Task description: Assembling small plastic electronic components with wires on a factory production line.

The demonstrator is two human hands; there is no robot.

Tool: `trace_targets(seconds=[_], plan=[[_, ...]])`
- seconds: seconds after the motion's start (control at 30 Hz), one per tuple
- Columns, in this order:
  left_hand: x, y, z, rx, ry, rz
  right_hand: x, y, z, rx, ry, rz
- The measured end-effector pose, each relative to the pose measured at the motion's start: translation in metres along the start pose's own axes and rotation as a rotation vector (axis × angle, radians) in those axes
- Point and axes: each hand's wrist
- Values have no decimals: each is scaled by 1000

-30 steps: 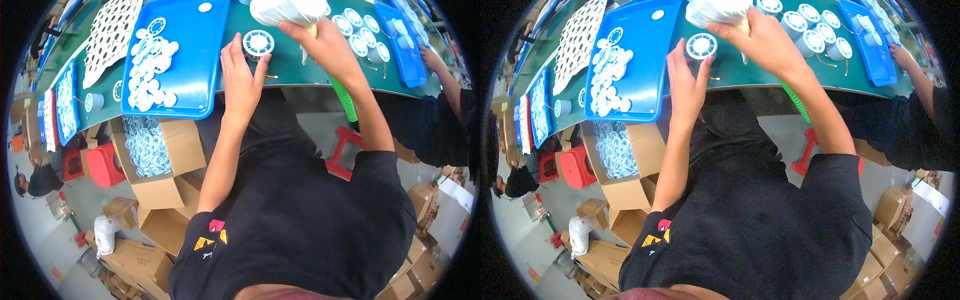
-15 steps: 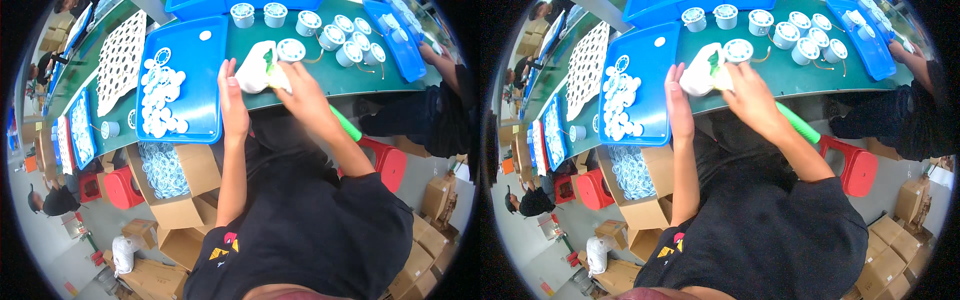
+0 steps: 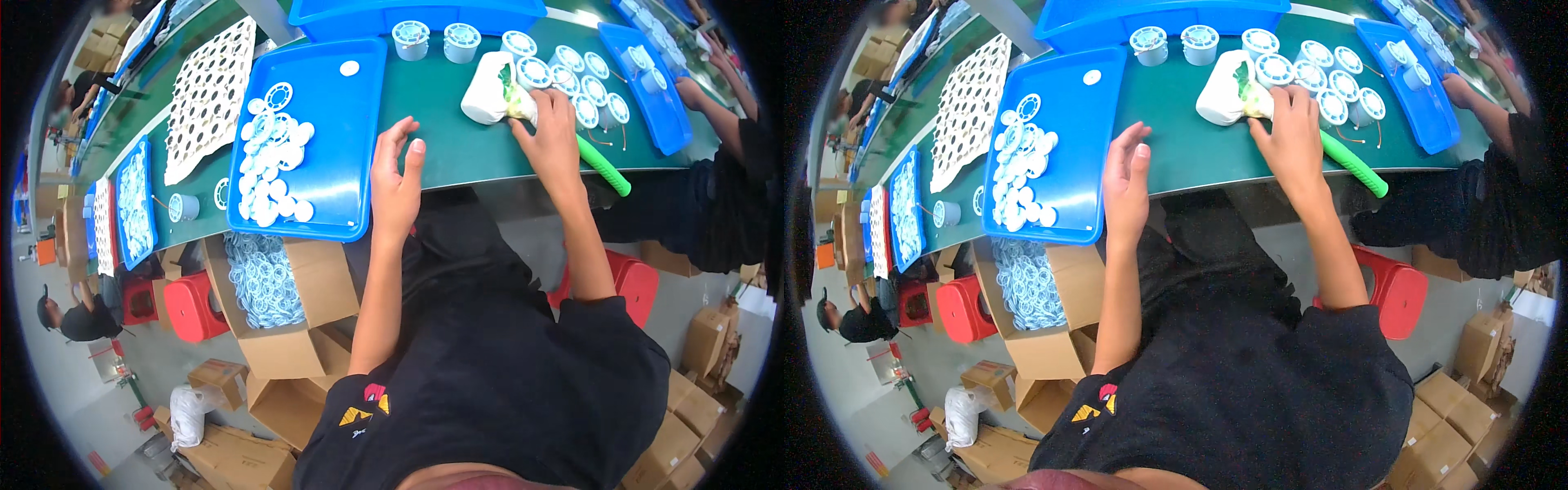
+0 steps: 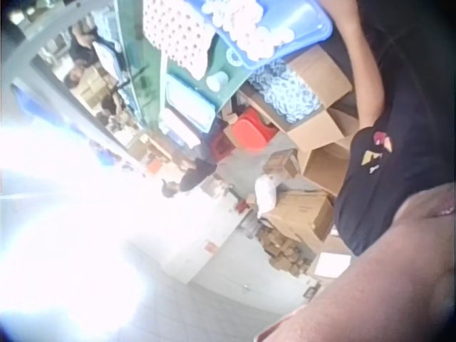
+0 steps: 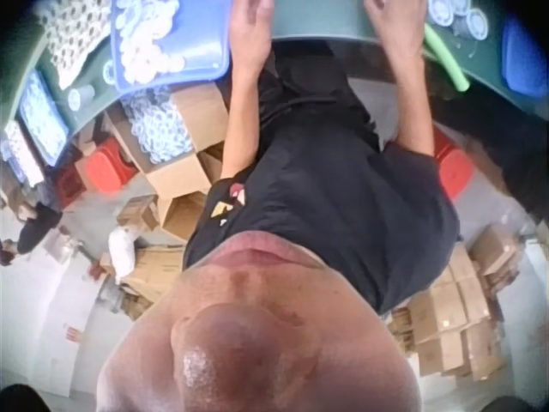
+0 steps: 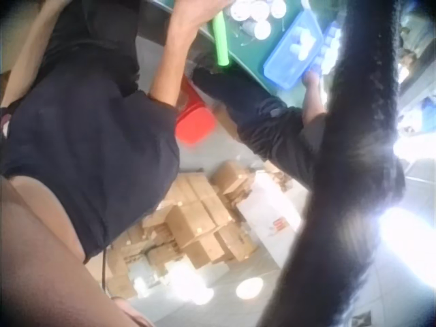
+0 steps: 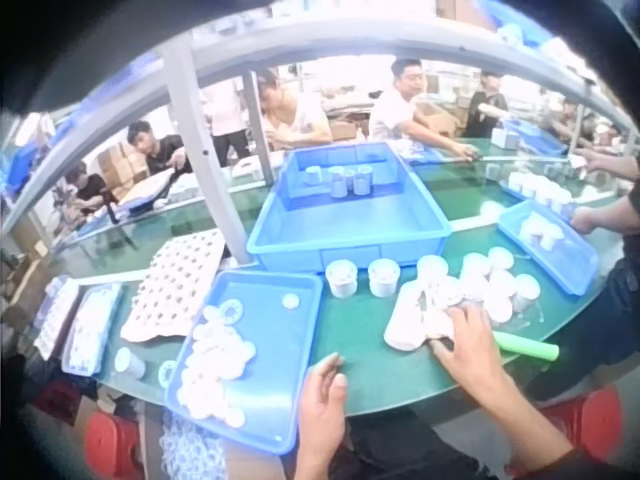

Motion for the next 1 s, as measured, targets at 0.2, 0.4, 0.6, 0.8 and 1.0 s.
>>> trace_targets(seconds=[0.2, 0.4, 0.6, 0.8, 1.0], plan=[[-4, 0, 4, -129, -210, 10, -18, -65, -30, 305, -190, 170], [-6, 4, 3, -159, -327, 29, -73, -127, -22, 247, 168, -197], [-16, 5, 3, -252, -383, 196, -32, -59, -87, 228, -144, -357], [-15, 4, -10, -249, -456, 133, -4, -23, -116, 84, -205, -567], [-15, 7, -7, -227, -353, 55, -36, -24, -90, 148, -522, -290]])
Point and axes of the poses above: each hand's wrist, its own y-axis away from the middle knuckle, its own x-axis out of the back of the hand, z = x × y, and after that the axes turned 7 degrees about -y, right-handed
